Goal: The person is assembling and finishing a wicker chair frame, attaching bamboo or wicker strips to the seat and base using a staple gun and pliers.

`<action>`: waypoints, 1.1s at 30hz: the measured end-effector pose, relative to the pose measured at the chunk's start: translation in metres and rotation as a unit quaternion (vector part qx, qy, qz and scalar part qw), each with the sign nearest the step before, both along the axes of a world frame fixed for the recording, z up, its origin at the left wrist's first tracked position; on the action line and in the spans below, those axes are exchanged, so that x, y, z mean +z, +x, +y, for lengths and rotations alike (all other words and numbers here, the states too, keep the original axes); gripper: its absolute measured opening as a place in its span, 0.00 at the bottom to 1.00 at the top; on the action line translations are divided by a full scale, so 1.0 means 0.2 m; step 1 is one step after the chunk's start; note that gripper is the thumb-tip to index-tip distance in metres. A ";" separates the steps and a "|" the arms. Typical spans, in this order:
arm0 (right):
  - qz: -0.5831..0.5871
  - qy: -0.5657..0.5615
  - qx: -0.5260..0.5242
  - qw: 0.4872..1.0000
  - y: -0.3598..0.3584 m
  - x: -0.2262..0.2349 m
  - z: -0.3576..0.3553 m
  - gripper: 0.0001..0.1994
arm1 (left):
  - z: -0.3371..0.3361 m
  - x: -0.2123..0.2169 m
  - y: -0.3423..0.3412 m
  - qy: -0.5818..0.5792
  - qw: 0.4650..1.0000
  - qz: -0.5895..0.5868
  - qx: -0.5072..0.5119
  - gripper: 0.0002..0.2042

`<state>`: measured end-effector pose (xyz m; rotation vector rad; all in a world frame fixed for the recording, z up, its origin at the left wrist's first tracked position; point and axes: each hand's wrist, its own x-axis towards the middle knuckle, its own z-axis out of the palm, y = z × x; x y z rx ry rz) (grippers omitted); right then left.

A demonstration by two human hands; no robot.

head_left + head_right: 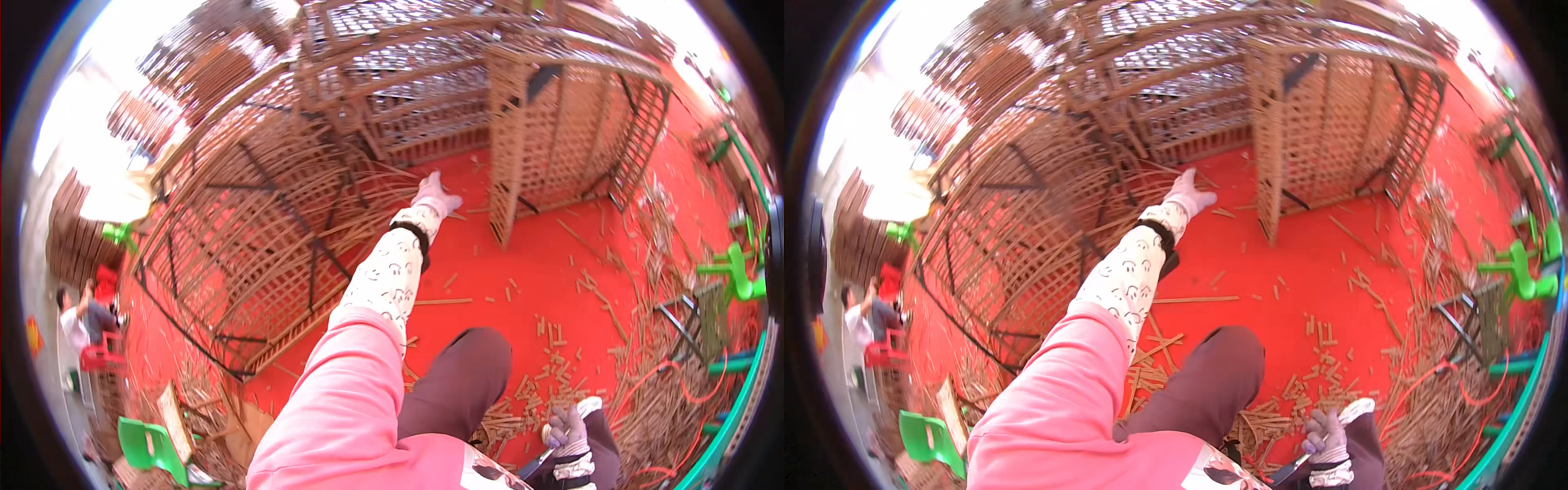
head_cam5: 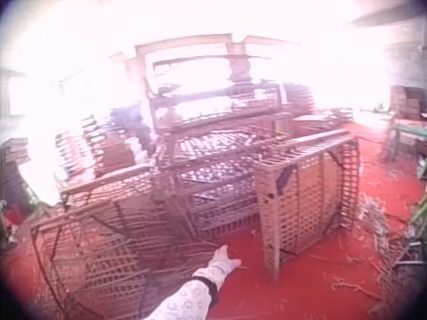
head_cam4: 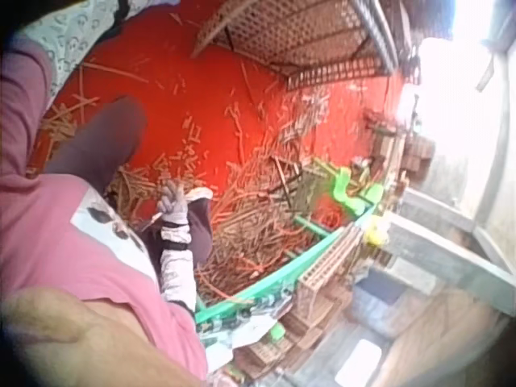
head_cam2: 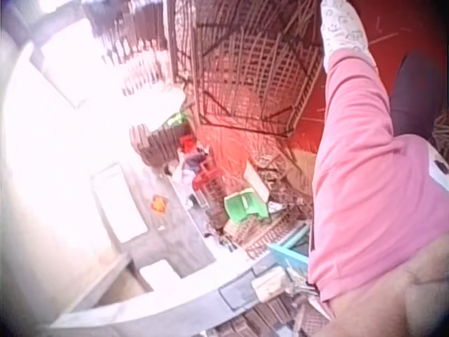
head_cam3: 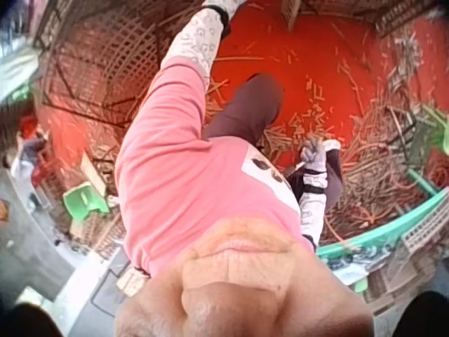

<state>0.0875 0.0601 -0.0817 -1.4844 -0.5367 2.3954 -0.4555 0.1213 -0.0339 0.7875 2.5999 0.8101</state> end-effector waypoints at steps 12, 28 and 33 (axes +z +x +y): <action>-0.157 -0.170 0.193 0.954 -0.29 0.00 -0.65 0.12 | -2.07 0.16 -0.78 -0.226 0.922 0.039 0.311 0.31; -0.372 0.035 0.100 0.922 -0.21 -0.08 -0.44 0.08 | -2.30 0.65 -1.99 -0.320 0.877 0.223 0.280 0.33; -0.364 0.041 0.119 0.923 -0.40 0.02 -0.42 0.10 | -2.23 0.77 -1.95 -0.313 0.882 0.211 0.282 0.27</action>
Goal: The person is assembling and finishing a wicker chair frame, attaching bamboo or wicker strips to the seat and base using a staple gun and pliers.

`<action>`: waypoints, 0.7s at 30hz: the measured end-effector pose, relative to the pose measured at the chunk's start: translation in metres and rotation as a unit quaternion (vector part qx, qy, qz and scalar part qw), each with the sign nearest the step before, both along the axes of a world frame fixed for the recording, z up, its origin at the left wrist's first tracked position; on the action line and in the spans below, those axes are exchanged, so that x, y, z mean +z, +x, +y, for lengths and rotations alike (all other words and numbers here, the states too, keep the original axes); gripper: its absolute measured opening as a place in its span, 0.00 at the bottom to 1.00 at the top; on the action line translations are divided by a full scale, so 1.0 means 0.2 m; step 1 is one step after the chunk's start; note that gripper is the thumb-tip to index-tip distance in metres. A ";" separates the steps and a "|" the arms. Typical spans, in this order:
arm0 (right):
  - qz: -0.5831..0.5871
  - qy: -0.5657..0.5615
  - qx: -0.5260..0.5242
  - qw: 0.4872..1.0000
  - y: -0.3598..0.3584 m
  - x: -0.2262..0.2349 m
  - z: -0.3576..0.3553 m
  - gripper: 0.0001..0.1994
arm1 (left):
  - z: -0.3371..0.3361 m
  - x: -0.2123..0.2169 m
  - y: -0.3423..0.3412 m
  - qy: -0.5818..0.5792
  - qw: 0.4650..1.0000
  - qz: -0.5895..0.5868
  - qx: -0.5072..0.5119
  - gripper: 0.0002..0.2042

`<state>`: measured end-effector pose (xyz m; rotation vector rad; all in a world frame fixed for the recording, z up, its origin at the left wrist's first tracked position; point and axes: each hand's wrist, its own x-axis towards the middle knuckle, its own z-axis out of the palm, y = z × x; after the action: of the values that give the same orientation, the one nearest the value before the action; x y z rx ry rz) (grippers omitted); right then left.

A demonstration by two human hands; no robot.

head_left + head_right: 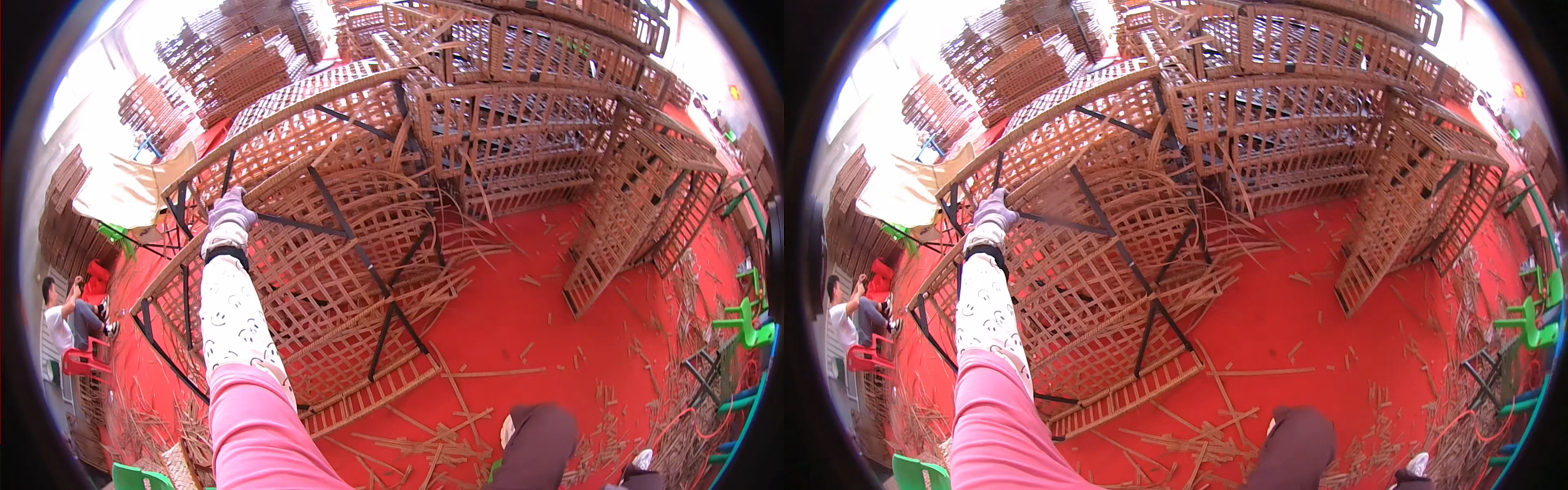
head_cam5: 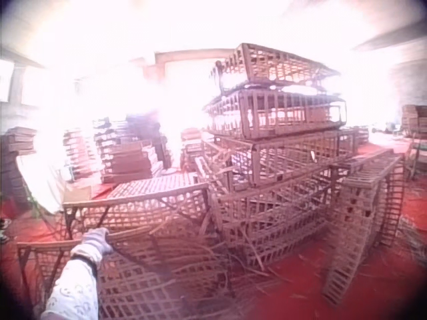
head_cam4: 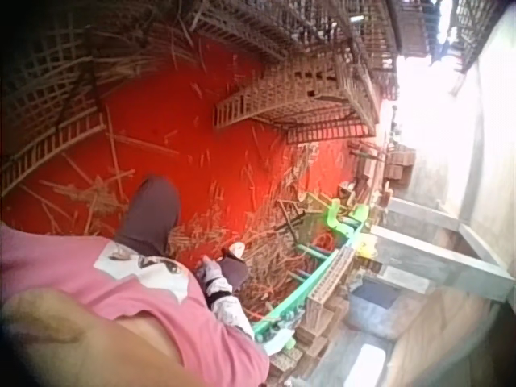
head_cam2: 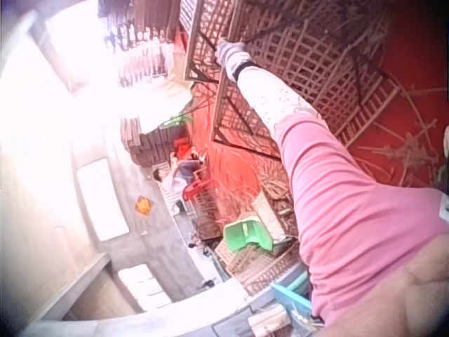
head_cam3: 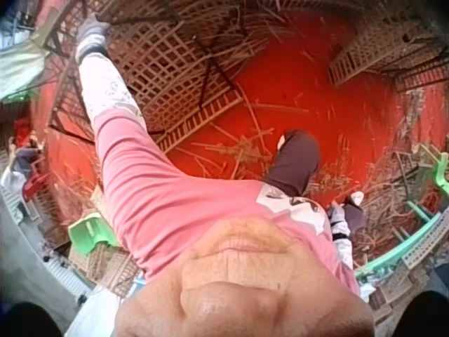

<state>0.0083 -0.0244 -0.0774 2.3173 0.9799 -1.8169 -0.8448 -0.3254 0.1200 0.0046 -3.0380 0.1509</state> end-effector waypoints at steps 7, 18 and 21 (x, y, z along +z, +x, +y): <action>0.148 0.186 0.167 0.957 -0.31 0.10 0.19 0.13 | -0.10 -0.12 0.29 -0.008 0.940 0.195 -0.279 0.17; 0.502 0.025 0.316 0.805 -1.69 1.00 -0.38 0.29 | -0.23 0.18 1.86 0.088 0.885 0.266 -0.372 0.21; 0.483 0.000 0.315 0.817 -1.73 1.12 -0.60 0.30 | -0.43 0.23 2.17 0.192 0.850 0.226 -0.436 0.19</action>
<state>-0.3379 -0.1450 0.1475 0.6948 1.5304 -2.5409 -0.4113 -0.4111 0.1654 -1.1009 -2.2603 -0.4574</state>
